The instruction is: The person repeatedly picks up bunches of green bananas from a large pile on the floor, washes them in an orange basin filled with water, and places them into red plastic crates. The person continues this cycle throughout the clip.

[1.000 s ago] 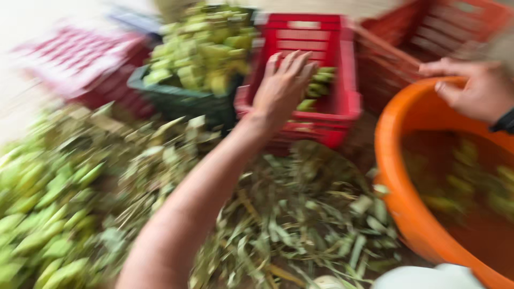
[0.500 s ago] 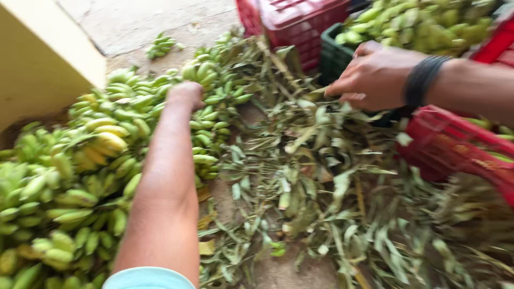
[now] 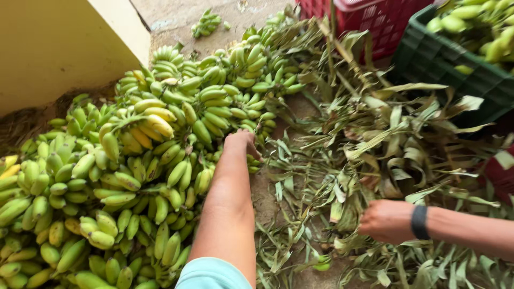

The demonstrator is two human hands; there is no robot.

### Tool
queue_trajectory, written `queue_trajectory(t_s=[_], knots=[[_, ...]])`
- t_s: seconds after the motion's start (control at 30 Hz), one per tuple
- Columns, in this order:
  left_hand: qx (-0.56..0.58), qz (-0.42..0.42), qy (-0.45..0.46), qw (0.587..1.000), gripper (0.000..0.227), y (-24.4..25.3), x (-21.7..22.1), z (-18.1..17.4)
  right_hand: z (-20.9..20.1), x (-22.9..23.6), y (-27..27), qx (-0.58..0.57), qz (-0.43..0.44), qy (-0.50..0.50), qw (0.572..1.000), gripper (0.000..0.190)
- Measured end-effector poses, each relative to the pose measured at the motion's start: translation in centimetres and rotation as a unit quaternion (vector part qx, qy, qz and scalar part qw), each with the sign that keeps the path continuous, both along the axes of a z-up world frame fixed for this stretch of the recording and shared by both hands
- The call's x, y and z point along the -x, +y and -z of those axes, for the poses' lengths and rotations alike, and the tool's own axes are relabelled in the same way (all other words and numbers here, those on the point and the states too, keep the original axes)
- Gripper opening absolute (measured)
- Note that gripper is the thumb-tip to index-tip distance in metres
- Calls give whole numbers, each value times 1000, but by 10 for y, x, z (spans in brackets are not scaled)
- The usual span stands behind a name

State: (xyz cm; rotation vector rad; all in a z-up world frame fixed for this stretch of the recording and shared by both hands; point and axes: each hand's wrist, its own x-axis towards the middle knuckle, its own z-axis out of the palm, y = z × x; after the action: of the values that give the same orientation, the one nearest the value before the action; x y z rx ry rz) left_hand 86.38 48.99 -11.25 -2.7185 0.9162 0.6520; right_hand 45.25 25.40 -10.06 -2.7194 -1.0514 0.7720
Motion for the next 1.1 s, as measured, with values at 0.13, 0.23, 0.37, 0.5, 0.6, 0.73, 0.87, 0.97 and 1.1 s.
queue_trajectory(t_s=[0.13, 0.23, 0.37, 0.5, 0.6, 0.73, 0.87, 0.97, 1.1], knots=[[-44, 40, -27, 998, 122, 36, 17, 35, 12, 28, -9, -54, 51, 71, 995, 27], [99, 51, -92, 989, 79, 50, 17, 64, 7, 28, -11, -73, 76, 74, 992, 28], [79, 57, -156, 983, 63, 36, 21, 94, -1, 27, -2, -31, 67, 76, 994, 27], [49, 86, -183, 978, 41, 24, 18, 89, -12, 21, 6, -61, 57, 48, 995, 29], [18, 112, -199, 973, 29, 23, 24, 84, -17, 24, 8, -76, 56, 38, 995, 28], [-52, 121, -174, 976, 22, 16, 28, 76, -27, 25, 4, -75, 73, 17, 994, 27], [33, 139, -205, 968, 28, 29, 19, 71, -45, 18, -6, -32, 78, -34, 996, 29], [114, 81, -143, 980, 47, 55, -3, 49, -79, 3, -22, -37, 59, -108, 992, 34], [253, 41, -128, 958, 56, 97, -6, 6, -125, -19, -28, -72, 132, -177, 973, 33]])
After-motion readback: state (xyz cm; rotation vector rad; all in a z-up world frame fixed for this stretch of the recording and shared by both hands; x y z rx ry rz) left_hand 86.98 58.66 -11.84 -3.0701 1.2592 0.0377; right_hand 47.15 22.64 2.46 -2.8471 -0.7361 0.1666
